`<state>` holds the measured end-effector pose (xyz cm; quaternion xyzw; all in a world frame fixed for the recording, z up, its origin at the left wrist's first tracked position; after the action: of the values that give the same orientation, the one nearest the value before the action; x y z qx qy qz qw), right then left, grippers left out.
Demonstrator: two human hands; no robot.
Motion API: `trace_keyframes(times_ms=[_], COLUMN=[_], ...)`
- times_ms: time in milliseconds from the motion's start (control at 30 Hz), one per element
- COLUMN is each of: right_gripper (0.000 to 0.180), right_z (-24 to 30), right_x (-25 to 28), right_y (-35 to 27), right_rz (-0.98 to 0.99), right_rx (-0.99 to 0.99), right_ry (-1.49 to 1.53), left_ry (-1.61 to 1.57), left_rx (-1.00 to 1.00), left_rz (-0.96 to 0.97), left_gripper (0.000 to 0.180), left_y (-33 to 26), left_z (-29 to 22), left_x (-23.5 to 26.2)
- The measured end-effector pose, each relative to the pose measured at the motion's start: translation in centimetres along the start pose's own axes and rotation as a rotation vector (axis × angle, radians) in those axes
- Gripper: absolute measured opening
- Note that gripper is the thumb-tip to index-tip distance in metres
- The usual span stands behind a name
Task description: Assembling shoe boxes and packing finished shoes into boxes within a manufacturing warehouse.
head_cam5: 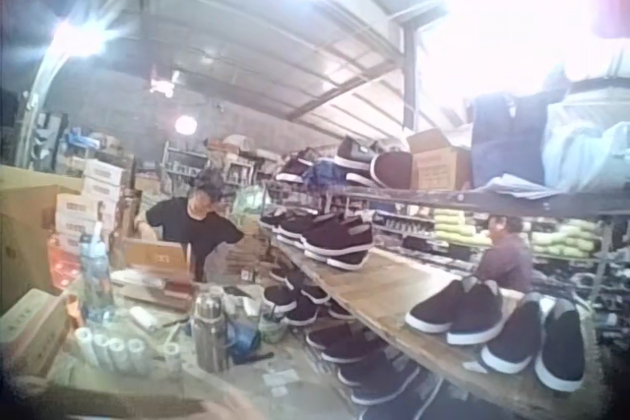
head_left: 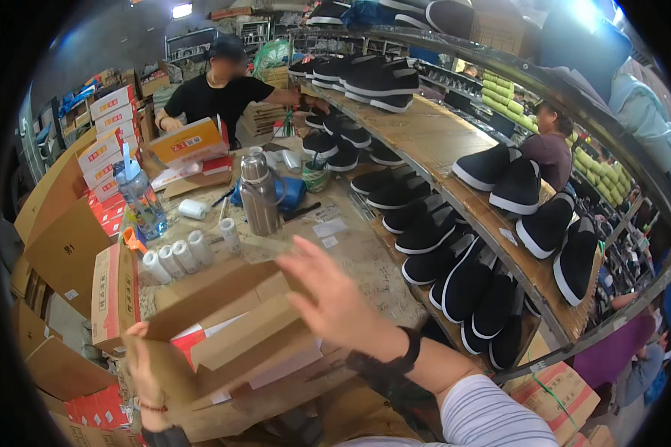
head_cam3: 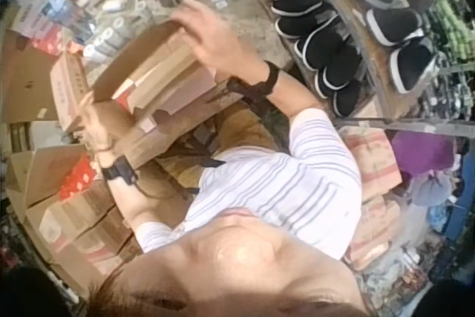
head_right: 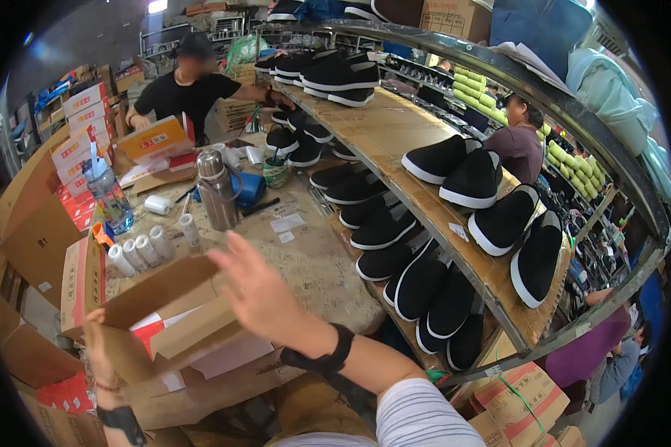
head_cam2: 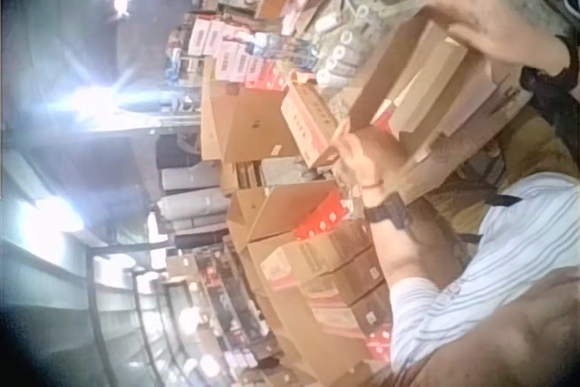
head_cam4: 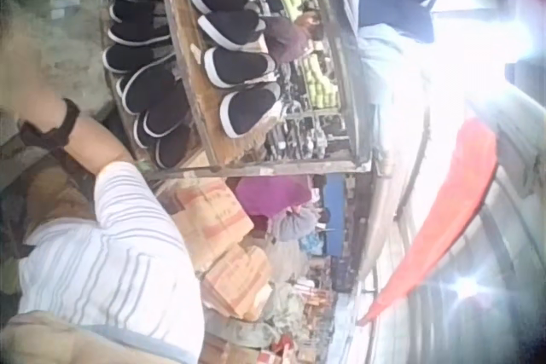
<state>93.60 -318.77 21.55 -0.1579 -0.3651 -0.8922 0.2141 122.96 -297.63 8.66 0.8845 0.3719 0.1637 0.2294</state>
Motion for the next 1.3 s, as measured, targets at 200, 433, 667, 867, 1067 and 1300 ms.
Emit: trace_keyframes(times_ms=[200,433,667,867,1067,1300], right_gripper=[0.023,0.007,0.028,0.041,0.064,0.061], right_z=[-4.4,-1.7,-16.4,-15.8,-14.2,-14.5], right_x=[-15.9,-11.0,-10.5,-11.1,-11.1,-12.1], right_y=[-2.5,-2.5,-2.0,-0.4,-0.8,-0.7], right_rz=[0.560,0.158,0.176,0.666,0.330,0.568], right_rx=[-0.138,0.365,-0.438,-0.599,-0.252,-0.361], right_ry=[-0.106,0.055,0.006,0.204,-0.214,-0.469], left_ry=[-0.577,0.812,0.389,0.418,0.250,0.962], left_rx=[0.263,0.159,-0.074,-0.237,-0.162,0.216], left_rz=[0.037,0.245,0.053,0.158,0.293,0.438], left_gripper=[0.041,0.104,0.073,0.065,0.072,0.066], left_y=[-0.5,-0.2,-1.1,-0.4,-1.1,0.0], left_z=[6.2,2.3,3.7,0.8,5.6,-0.1], left_x=[-2.7,-4.3,-2.7,-4.7,-2.8,-7.3])
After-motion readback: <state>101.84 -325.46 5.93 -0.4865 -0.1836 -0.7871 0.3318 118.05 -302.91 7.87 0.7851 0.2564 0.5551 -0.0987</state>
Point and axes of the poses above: each hand's wrist, its own y-axis towards the middle knuckle, its own x-axis out of the back of the hand, z = x × y, the point moved 10 cm from there along y, towards the middle knuckle, and after that the axes turned 15 degrees about -x, right-handed, at the moved point
